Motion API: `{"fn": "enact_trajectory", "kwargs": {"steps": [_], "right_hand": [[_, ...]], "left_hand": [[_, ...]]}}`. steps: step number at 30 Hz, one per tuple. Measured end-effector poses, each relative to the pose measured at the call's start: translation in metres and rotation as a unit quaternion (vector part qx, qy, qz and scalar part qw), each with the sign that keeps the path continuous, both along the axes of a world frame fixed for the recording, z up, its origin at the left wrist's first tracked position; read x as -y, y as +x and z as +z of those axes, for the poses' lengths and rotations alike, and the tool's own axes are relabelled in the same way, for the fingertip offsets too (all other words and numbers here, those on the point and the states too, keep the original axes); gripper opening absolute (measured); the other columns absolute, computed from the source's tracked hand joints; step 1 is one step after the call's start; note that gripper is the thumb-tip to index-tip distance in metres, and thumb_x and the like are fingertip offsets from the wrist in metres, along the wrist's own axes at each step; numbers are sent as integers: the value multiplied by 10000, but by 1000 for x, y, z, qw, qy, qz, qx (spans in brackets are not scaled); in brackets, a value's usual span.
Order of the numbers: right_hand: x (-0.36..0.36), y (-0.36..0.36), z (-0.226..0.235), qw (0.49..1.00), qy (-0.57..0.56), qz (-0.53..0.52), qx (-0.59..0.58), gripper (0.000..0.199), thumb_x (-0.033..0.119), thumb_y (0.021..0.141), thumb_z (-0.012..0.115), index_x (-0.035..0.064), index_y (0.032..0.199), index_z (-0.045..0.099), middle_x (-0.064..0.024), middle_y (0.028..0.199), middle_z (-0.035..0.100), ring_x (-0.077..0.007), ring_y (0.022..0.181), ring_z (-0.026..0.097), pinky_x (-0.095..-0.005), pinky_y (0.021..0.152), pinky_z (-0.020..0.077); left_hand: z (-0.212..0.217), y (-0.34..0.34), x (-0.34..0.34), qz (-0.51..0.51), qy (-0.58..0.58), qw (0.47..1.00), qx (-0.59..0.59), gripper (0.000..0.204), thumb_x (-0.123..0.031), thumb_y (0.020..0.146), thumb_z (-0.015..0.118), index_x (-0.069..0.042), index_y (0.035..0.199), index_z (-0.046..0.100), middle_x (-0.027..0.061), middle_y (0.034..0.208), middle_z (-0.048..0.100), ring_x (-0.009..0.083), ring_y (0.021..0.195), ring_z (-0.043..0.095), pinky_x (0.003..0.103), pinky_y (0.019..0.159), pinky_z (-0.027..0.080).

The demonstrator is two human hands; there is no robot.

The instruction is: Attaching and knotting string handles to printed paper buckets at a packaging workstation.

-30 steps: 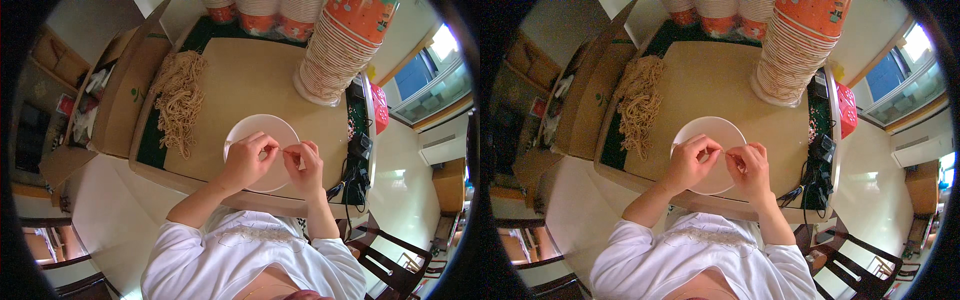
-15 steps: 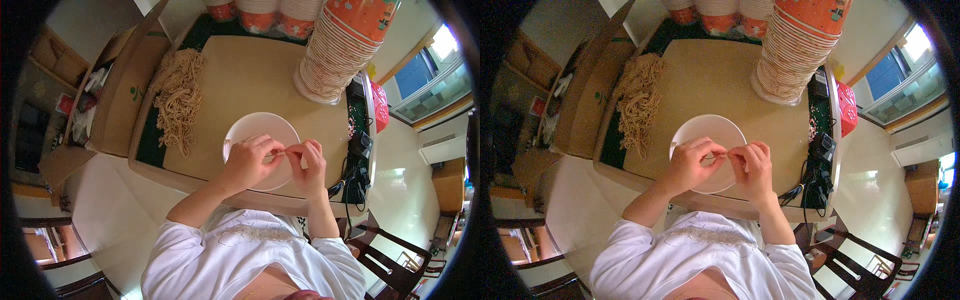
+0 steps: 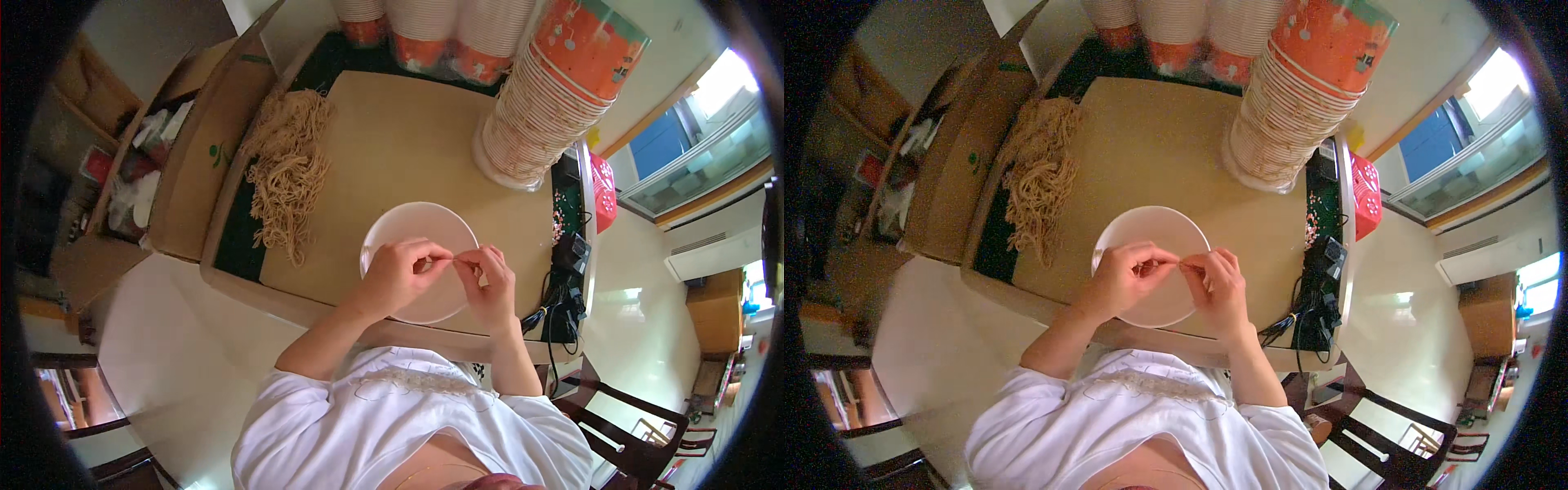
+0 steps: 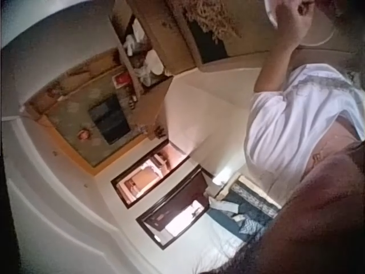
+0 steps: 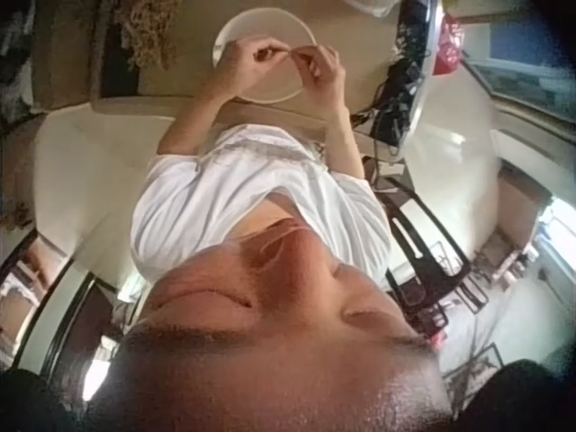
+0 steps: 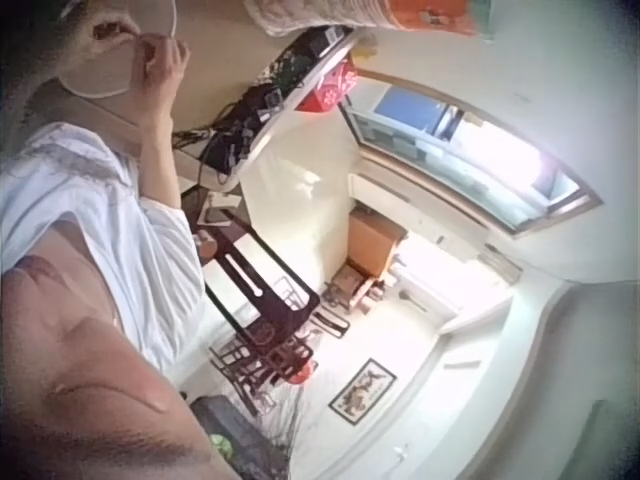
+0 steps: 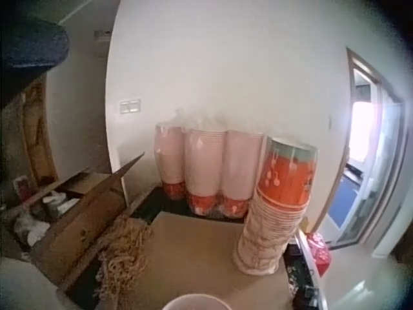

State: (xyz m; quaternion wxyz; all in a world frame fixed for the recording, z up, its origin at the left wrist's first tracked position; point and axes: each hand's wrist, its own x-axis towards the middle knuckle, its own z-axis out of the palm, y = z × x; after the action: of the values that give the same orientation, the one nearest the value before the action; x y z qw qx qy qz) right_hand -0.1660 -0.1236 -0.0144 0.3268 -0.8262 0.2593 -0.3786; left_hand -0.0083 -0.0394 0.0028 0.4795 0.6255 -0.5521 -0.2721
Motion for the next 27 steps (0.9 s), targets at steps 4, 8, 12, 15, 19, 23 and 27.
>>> {"fn": "enact_trajectory", "kwargs": {"steps": [4, 8, 12, 15, 19, 23, 27], "right_hand": [[-1, 4, 2, 1000, -18, -20, -2, 82, -24, 769, 661, 25, 803, 606, -57, 703, 588, -171, 629, 534, -304, 745, 432], [-5, 6, 4, 999, -34, -24, -25, 82, -21, 767, 665, 28, 801, 608, -60, 698, 589, -180, 628, 539, -300, 743, 429], [-6, 8, 3, 998, -55, -19, -38, 96, 6, 762, 677, 68, 805, 618, -54, 747, 613, -233, 728, 586, -343, 843, 420], [-5, 5, 3, 997, -70, -13, -39, 92, 6, 758, 674, 69, 795, 618, -55, 755, 611, -244, 765, 593, -354, 852, 417], [-5, 4, 4, 997, -75, -11, -29, 89, 4, 761, 671, 64, 804, 620, -56, 762, 613, -249, 774, 594, -361, 851, 419], [-7, 5, 11, 999, -25, -27, -22, 90, 10, 764, 678, 63, 815, 626, -55, 767, 621, -247, 774, 595, -361, 841, 424], [-3, 1, 14, 999, -21, -30, -13, 83, 12, 767, 685, 51, 817, 632, -55, 762, 621, -234, 751, 582, -354, 826, 431]], "left_hand": [[-12, 4, 1, 46, -87, 993, -64, 126, -96, 890, 619, -23, 974, 678, 53, 749, 650, 109, 625, 573, 273, 557, 459], [-6, 2, -1, 21, -50, 998, -36, 99, -111, 876, 605, -17, 895, 628, 103, 782, 655, 261, 681, 643, 346, 599, 492], [-10, 0, 5, 33, -98, 993, 50, 86, -95, 870, 596, -27, 842, 552, 116, 810, 629, 288, 713, 627, 377, 595, 485], [-12, -3, 5, 62, -113, 987, 100, 82, -84, 865, 593, -40, 848, 526, 116, 813, 608, 298, 717, 615, 398, 593, 478], [-14, -4, 9, 60, -109, 986, 112, 86, -89, 868, 592, -41, 854, 522, 116, 810, 604, 297, 713, 612, 404, 596, 476], [-19, -6, 10, 36, -99, 991, 84, 81, -86, 864, 598, -39, 861, 534, 112, 803, 603, 296, 722, 615, 392, 602, 481], [-4, -6, 2, 9, -34, 999, 16, 61, -83, 854, 617, -43, 880, 579, 107, 797, 602, 263, 723, 627, 367, 612, 488]]}}
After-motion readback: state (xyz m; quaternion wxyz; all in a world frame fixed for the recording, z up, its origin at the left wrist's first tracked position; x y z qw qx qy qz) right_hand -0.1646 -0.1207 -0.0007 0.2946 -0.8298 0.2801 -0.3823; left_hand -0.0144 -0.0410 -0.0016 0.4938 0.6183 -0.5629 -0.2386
